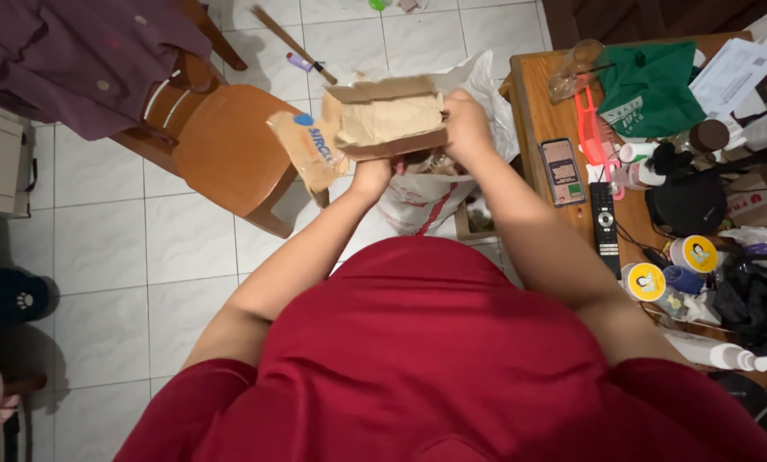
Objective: Sort various trash items and packages into a white plastic bag.
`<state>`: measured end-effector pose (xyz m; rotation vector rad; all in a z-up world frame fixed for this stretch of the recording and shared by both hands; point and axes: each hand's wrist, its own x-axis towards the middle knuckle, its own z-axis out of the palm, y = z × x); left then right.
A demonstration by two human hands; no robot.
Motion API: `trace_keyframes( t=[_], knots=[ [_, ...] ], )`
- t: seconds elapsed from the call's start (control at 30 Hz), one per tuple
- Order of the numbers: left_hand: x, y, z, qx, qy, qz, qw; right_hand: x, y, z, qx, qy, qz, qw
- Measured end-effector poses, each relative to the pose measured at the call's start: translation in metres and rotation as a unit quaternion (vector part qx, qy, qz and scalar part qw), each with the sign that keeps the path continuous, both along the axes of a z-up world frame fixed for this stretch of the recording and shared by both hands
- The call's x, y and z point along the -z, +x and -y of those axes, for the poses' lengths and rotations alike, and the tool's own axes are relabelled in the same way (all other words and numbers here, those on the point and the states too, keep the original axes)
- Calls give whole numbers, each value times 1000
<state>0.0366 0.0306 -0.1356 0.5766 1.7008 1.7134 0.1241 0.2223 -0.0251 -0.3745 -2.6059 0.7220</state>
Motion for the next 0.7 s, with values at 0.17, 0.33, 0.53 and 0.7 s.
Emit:
trace_keyframes(
  t=[0.17,0.33,0.53,0.7],
  knots=[
    [-57,4,25,-23,34,71,997,-10,1,-44,291,-494,-18,819],
    [-73,-57,24,-49,141,226,963,-15,-32,-20,64,-469,-64,878],
    [-78,-88,46,-169,79,419,888,-40,-29,61,24,-705,-189,683],
    [-41,-112,73,-253,33,356,899,-1,-25,86,35,-631,-28,774]
  ],
)
